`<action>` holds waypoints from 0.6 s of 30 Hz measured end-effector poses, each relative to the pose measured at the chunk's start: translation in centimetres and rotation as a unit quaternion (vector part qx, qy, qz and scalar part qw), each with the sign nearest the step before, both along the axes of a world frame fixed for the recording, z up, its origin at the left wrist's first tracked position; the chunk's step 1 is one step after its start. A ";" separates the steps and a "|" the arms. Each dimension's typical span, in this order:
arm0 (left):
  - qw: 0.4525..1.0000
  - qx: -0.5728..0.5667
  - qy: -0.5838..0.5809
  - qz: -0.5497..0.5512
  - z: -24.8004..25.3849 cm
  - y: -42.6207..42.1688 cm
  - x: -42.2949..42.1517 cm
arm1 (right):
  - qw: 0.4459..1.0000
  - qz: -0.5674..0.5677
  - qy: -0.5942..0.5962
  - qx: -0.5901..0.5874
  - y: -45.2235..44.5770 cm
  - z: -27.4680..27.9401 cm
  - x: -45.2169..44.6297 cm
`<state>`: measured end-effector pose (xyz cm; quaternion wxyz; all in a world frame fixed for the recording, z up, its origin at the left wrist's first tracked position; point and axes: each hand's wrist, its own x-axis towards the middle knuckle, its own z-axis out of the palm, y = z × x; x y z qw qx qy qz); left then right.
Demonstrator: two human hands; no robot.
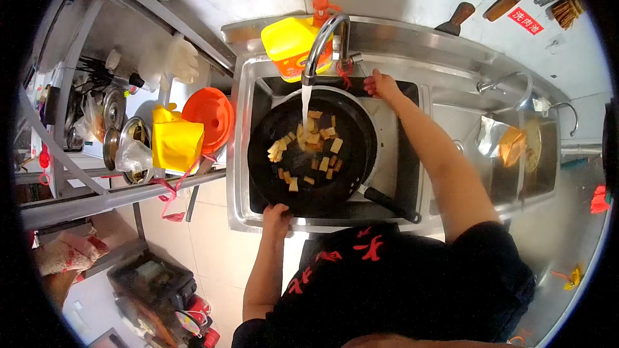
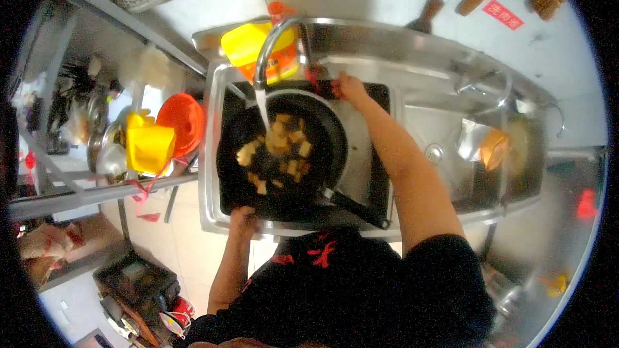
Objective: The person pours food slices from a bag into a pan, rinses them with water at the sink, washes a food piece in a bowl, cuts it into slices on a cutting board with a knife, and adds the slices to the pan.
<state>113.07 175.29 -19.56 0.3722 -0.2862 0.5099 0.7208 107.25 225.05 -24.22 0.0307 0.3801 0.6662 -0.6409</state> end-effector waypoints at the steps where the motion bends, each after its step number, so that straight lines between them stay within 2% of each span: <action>1: 1.000 -0.001 0.007 0.001 -0.1 -0.2 0.2 | 1.000 -0.016 0.022 -0.005 -0.7 1.2 -0.1; 4: 1.000 -0.007 0.027 0.012 0.0 -0.7 1.3 | 0.996 0.018 0.086 0.024 -1.0 2.6 -1.0; 7: 1.000 0.014 0.008 0.015 2.4 -1.2 3.1 | 0.976 0.088 0.106 0.169 0.2 2.8 -2.3; 10: 0.996 0.043 0.005 0.081 4.5 -1.3 5.8 | 0.956 0.081 0.092 0.268 1.6 1.6 -4.8; 12: 0.989 0.114 0.041 0.086 5.3 -1.5 7.6 | 0.936 0.116 0.133 0.303 2.1 1.8 -5.9; 14: 0.982 0.142 0.070 0.105 7.8 -0.9 9.6 | 0.857 0.185 0.117 0.466 2.5 2.5 -7.0; 15: 0.979 0.144 0.073 0.125 7.9 -1.3 10.8 | 0.763 0.234 0.080 0.598 2.9 3.2 -7.3; 16: 0.981 0.119 0.066 0.135 8.1 -1.8 12.2 | 0.643 0.279 0.049 0.712 2.7 3.7 -7.4; 18: 0.983 0.067 0.052 0.163 9.1 -3.0 14.0 | 0.581 0.369 0.059 0.723 2.8 5.2 -7.6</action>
